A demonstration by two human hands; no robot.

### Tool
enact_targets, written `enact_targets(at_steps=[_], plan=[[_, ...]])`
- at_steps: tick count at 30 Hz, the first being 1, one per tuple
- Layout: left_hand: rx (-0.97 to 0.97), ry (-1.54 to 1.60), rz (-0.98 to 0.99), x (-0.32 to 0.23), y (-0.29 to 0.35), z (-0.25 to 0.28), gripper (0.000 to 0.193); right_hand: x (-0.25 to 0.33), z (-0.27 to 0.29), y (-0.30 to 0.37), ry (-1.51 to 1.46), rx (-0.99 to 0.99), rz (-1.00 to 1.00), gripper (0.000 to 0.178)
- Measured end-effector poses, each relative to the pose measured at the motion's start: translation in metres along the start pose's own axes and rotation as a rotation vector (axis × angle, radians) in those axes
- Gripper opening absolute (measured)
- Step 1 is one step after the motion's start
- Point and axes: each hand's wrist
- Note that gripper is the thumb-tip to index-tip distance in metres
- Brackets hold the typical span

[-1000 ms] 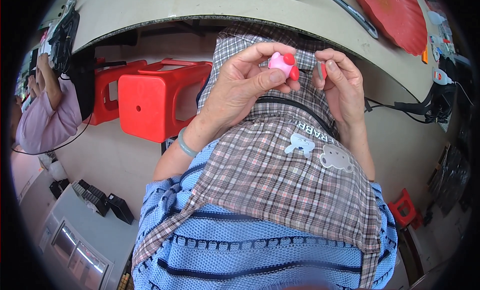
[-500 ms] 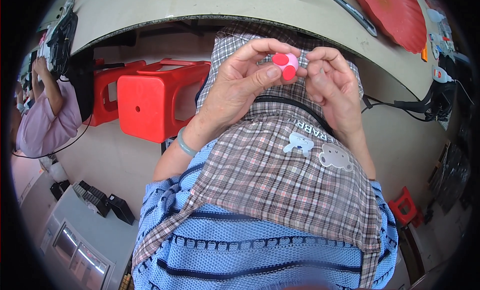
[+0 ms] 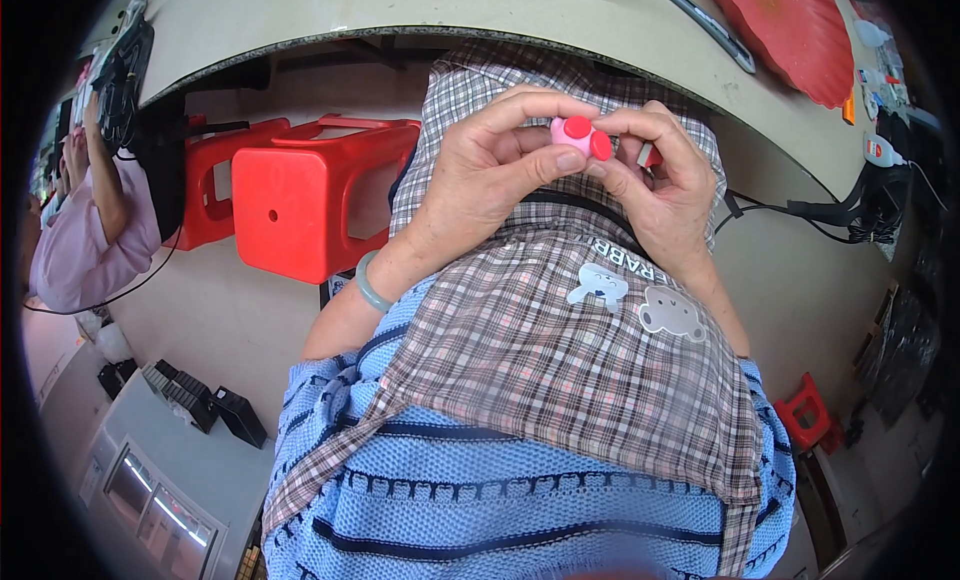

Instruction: The person assembles small pink plastic toy pigs by gluing plastic eyes and decorative bows onto them with a glue bottle.

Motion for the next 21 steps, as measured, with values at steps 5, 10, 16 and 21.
enact_targets(at_steps=[5,10,16,21], plan=[[-0.064,-0.05,-0.002,0.001,0.002,-0.003,0.029,-0.007,-0.002,0.001,-0.019,-0.005,0.02,0.025],[-0.086,0.016,0.057,0.003,0.003,-0.002,0.026,-0.01,0.003,0.0,-0.146,0.06,-0.067,0.02],[-0.085,-0.086,-0.039,0.006,-0.001,-0.004,0.026,-0.008,0.013,-0.004,-0.068,0.124,-0.038,0.017],[-0.075,-0.123,-0.098,0.004,-0.002,-0.003,0.025,-0.001,0.013,-0.005,0.044,0.109,-0.01,0.018]])
Point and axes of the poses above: each hand's wrist, its own y-axis away from the middle knuckle, its own z-axis out of the back of the hand, x = y × z, and after that the axes turned 7 degrees about -y, right-handed
